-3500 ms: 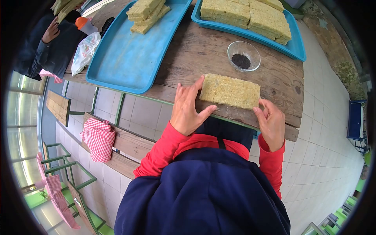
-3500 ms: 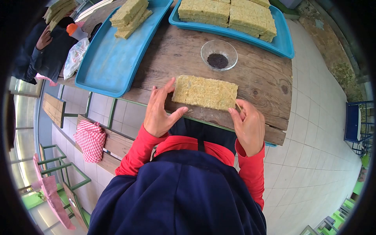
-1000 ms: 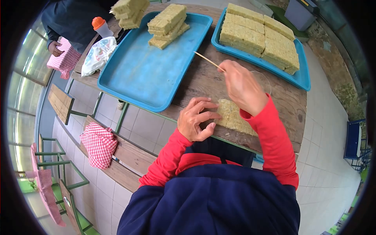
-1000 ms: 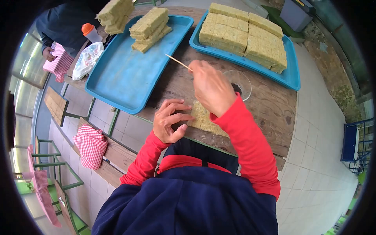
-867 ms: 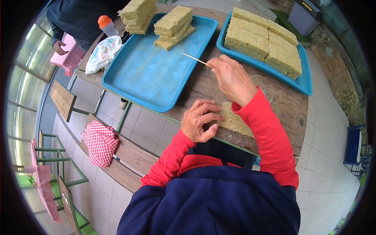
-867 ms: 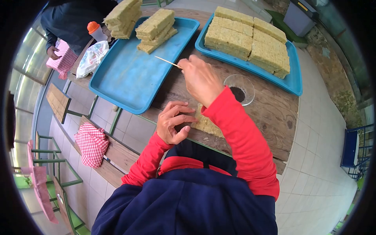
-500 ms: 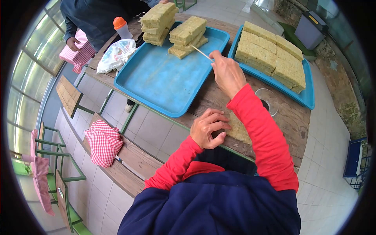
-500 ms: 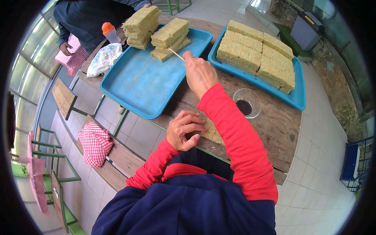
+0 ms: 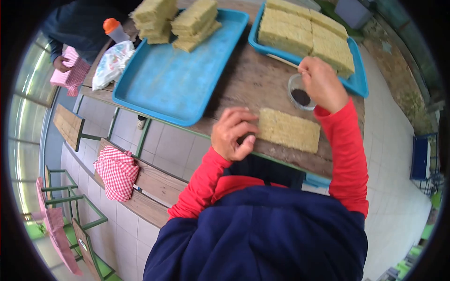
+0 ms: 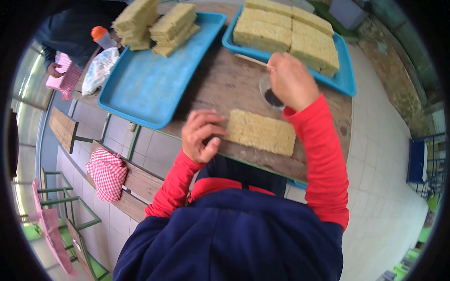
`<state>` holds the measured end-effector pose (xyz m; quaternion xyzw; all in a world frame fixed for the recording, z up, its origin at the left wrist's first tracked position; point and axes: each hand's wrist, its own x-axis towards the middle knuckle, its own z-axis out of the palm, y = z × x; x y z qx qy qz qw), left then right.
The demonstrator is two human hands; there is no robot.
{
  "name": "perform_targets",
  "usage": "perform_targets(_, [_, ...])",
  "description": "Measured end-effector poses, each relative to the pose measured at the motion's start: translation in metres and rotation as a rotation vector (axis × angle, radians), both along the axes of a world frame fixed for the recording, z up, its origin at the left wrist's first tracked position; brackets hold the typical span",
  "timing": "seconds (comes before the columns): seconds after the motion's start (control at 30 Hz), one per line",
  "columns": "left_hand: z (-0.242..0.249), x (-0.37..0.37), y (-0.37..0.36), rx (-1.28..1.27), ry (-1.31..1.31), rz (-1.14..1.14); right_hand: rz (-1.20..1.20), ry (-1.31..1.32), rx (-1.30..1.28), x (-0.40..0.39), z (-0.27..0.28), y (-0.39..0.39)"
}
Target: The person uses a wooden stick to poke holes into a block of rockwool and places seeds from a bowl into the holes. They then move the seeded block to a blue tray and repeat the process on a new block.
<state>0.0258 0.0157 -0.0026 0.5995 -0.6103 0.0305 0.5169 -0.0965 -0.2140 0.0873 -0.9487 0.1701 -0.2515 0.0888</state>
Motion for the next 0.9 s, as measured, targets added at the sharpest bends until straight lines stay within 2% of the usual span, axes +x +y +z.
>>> perform_targets(0.07, [0.0,-0.002,0.0,-0.013,0.004,0.034,-0.078,0.093,0.031,-0.02,0.003,-0.005])
perform_targets(0.13, [0.0,-0.003,-0.001,0.001,0.017,0.035,-0.164,0.35,0.187,-0.03,0.003,-0.004])
perform_targets(0.4, [0.0,-0.002,-0.001,0.042,0.029,0.063,-0.261,0.468,0.112,-0.014,-0.024,0.005])
perform_targets(0.53, [0.0,-0.003,-0.001,0.057,0.031,0.051,-0.259,0.442,0.065,-0.013,-0.028,0.004])
perform_targets(0.67, [0.001,-0.002,-0.002,0.053,-0.019,0.036,-0.237,0.334,0.104,-0.024,-0.006,0.026])
perform_targets(0.73, [0.005,-0.003,-0.001,0.092,-0.012,0.039,-0.098,0.219,0.274,-0.035,0.013,0.044])
perform_targets(0.8, [0.008,-0.003,-0.002,0.126,-0.009,0.039,-0.107,0.197,0.308,-0.057,0.018,0.058])
perform_targets(0.87, [0.01,-0.004,-0.002,0.186,0.028,0.13,-0.109,0.179,0.345,-0.079,0.019,0.066])
perform_targets(0.9, [0.009,-0.005,-0.001,0.186,0.026,0.134,-0.218,0.237,0.427,-0.089,0.019,0.067])
